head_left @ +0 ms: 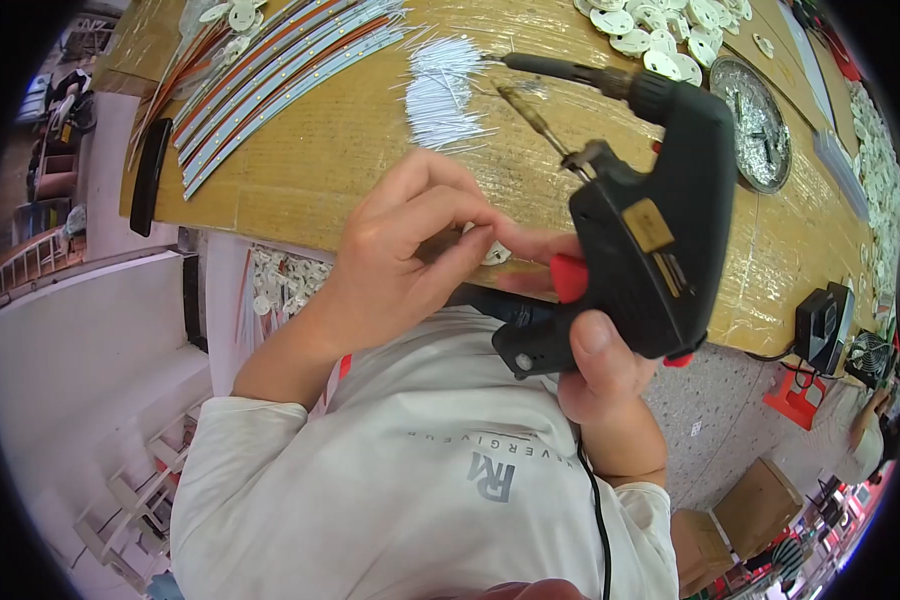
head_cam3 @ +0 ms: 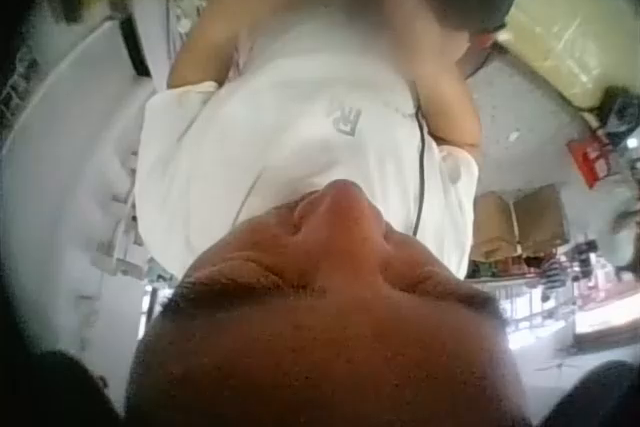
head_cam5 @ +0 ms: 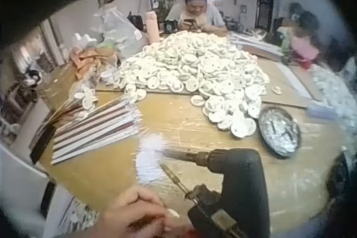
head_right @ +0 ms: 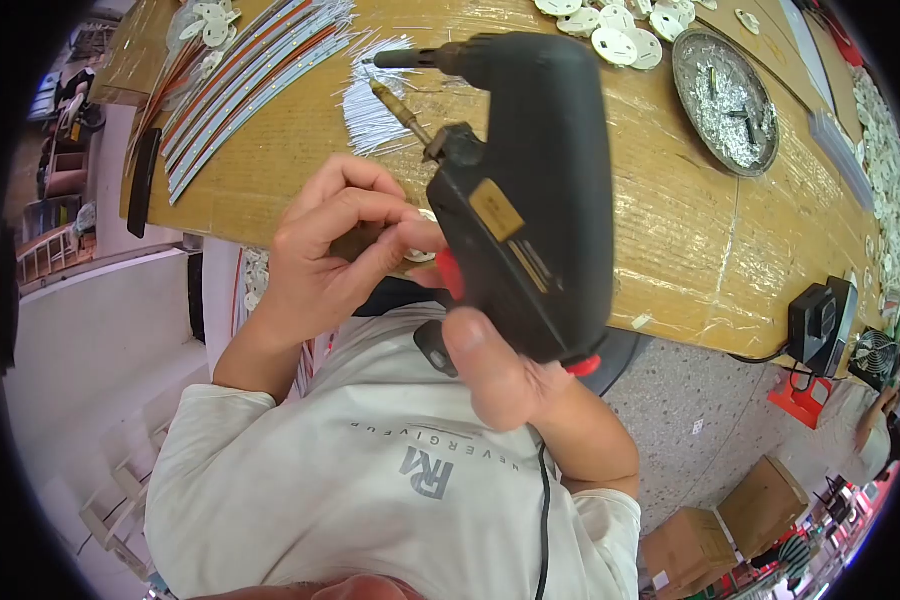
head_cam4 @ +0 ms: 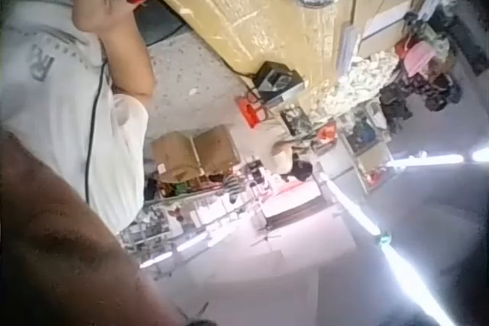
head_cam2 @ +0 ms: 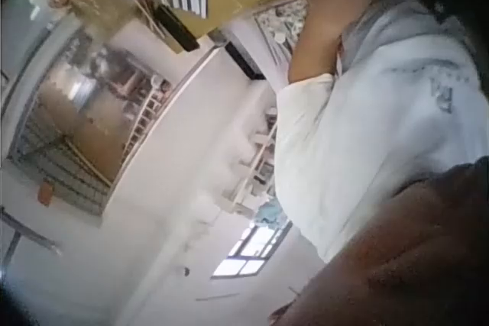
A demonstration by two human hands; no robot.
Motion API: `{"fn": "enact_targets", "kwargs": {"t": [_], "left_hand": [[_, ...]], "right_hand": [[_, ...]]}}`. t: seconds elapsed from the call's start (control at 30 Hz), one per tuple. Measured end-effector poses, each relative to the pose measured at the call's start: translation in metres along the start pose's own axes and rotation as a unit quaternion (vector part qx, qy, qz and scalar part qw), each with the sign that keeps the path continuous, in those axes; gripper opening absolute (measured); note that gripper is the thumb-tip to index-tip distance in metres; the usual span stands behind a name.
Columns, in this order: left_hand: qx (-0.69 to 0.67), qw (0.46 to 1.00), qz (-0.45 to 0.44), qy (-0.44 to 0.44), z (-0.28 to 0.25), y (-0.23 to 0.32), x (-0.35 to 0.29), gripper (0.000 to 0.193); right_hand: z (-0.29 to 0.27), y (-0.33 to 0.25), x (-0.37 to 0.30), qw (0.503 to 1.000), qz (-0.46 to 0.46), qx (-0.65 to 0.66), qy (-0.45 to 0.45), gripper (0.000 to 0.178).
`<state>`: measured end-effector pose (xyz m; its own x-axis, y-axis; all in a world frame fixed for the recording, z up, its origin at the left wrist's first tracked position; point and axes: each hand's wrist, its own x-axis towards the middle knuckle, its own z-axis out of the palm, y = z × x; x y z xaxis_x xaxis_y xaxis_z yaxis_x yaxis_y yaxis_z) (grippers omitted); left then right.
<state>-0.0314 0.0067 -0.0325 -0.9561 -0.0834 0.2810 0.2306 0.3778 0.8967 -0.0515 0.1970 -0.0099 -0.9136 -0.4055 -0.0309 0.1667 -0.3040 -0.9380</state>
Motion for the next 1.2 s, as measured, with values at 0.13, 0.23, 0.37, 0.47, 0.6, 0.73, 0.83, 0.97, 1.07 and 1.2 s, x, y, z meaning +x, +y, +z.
{"fn": "enact_targets", "kwargs": {"t": [0.13, 0.23, 0.37, 0.47, 0.6, 0.73, 0.83, 0.97, 1.07, 1.2], "left_hand": [[-0.007, 1.000, 0.009, -0.017, -0.004, -0.005, -0.001, 0.012], [0.008, 0.999, -0.025, -0.041, -0.010, 0.002, 0.001, 0.010], [-0.001, 0.996, -0.063, -0.065, -0.017, 0.006, 0.003, 0.004], [-0.014, 0.993, -0.081, -0.085, -0.021, 0.006, 0.006, 0.002], [-0.024, 0.990, -0.108, -0.091, -0.021, 0.008, 0.007, 0.003], [-0.017, 0.990, -0.089, -0.107, -0.023, 0.003, 0.009, 0.003], [-0.048, 0.990, -0.108, -0.080, -0.020, 0.006, 0.010, 0.004], [-0.002, 0.990, -0.094, -0.108, -0.017, 0.013, 0.013, 0.005], [0.017, 0.992, -0.077, -0.101, -0.013, 0.013, 0.012, 0.005], [0.053, 0.991, -0.054, -0.109, -0.014, 0.013, 0.012, 0.006]], "right_hand": [[-0.001, 0.006, 0.005, 0.999, -0.009, -0.032, 0.010, 0.064], [-0.002, 0.009, 0.004, 0.999, 0.003, -0.031, 0.021, 0.060], [-0.004, 0.010, 0.003, 0.999, -0.005, -0.045, 0.013, 0.060], [-0.006, 0.006, 0.000, 0.999, -0.012, -0.039, 0.034, 0.060], [-0.006, 0.007, -0.007, 0.998, -0.001, -0.049, 0.043, 0.061], [-0.011, 0.005, -0.011, 0.997, 0.001, -0.072, 0.017, 0.061], [-0.013, 0.008, -0.014, 0.998, 0.005, -0.067, 0.009, 0.059], [-0.013, 0.015, -0.016, 0.999, 0.003, -0.045, 0.009, 0.056], [-0.014, 0.011, -0.014, 0.999, 0.005, -0.040, 0.011, 0.057], [-0.026, 0.002, -0.014, 0.998, 0.006, -0.046, 0.036, 0.061]]}}
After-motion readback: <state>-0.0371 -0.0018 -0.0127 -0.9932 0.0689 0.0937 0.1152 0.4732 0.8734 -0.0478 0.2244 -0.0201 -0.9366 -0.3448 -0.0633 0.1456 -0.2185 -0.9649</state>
